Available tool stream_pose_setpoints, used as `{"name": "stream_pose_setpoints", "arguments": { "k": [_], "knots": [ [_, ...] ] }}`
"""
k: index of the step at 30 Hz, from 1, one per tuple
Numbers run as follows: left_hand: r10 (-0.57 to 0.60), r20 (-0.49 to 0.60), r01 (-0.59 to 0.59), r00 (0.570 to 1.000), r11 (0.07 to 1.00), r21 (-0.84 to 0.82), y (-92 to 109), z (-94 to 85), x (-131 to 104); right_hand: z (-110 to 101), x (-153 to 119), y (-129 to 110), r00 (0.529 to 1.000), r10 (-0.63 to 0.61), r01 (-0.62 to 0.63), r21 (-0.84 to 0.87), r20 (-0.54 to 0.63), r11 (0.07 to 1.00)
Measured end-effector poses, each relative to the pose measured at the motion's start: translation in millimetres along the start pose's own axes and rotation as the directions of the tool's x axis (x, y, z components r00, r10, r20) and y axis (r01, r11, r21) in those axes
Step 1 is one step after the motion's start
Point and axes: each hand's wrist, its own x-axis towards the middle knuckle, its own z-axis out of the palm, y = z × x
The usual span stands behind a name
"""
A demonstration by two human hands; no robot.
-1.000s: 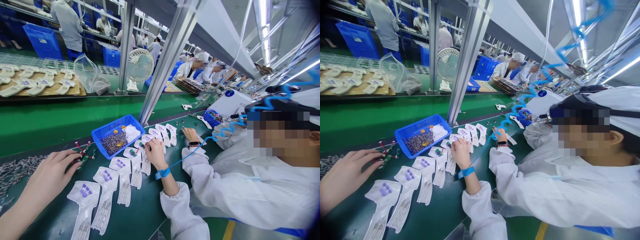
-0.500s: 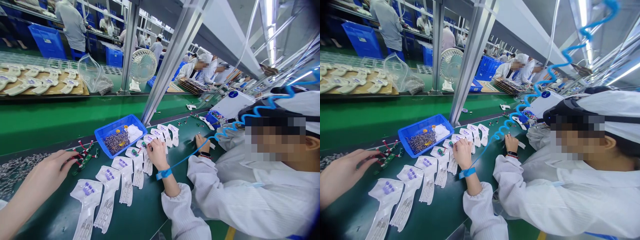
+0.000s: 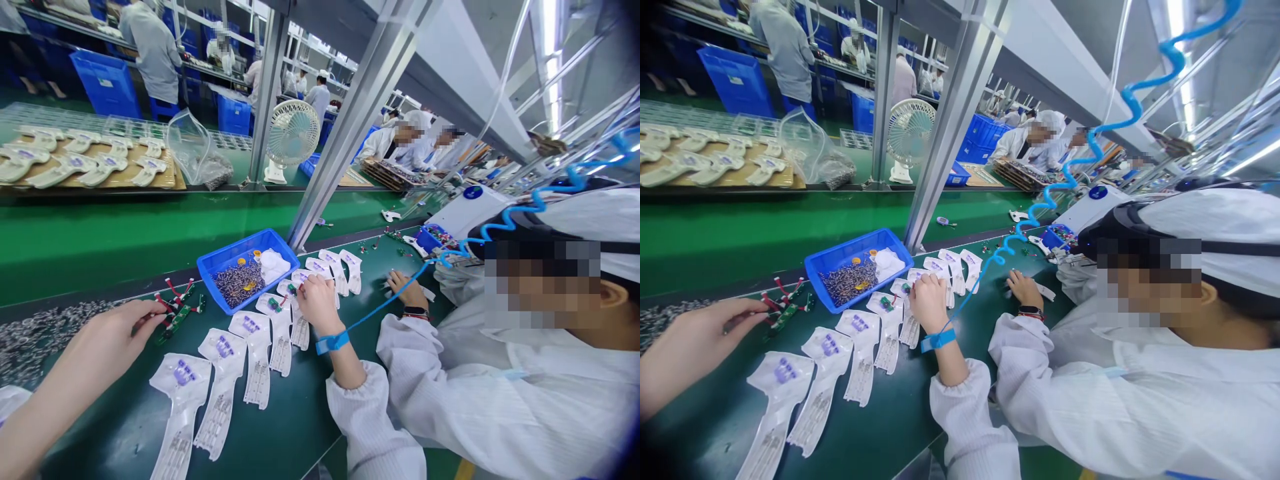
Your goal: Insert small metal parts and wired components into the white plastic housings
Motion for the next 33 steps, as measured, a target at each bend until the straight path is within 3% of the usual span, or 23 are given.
{"name": "stream_pose_setpoints", "arguments": {
  "k": [11,16,18,21,24,26,29,33],
  "knots": [
    [0.028,-0.015,-0.029,1.0,0.992,-0.123,13,-20.8,-6,1,-3,9,0.998,0.067,-0.067,0.136,0.01,0.988],
    [0.045,-0.035,-0.053,0.998,0.96,-0.275,17,-33.0,-9,-21,-19,10,0.991,0.062,-0.017,0.345,-0.119,0.938],
    [0.064,-0.029,-0.07,0.997,0.948,-0.311,19,-37.1,-11,-36,-28,-8,0.993,0.017,0.045,0.496,-0.119,0.867],
    [0.128,0.004,-0.118,0.992,0.928,-0.355,29,-41.6,-18,-55,-42,-57,0.99,-0.115,0.142,0.678,-0.085,0.722],
    [0.264,0.057,-0.219,0.963,0.886,-0.409,46,-42.1,-29,-60,-52,-107,0.964,-0.258,0.215,0.739,-0.058,0.638],
    [0.372,0.069,-0.306,0.926,0.844,-0.441,56,-40.0,-36,-57,-56,-127,0.944,-0.328,0.247,0.743,-0.039,0.622],
    [0.473,0.03,-0.413,0.881,0.798,-0.44,68,-34.8,-44,-55,-63,-135,0.928,-0.373,0.247,0.775,-0.016,0.582],
    [0.537,0.034,-0.468,0.843,0.763,-0.446,77,-29.7,-50,-56,-75,-130,0.933,-0.361,0.218,0.798,0.0,0.561]
  ]
}}
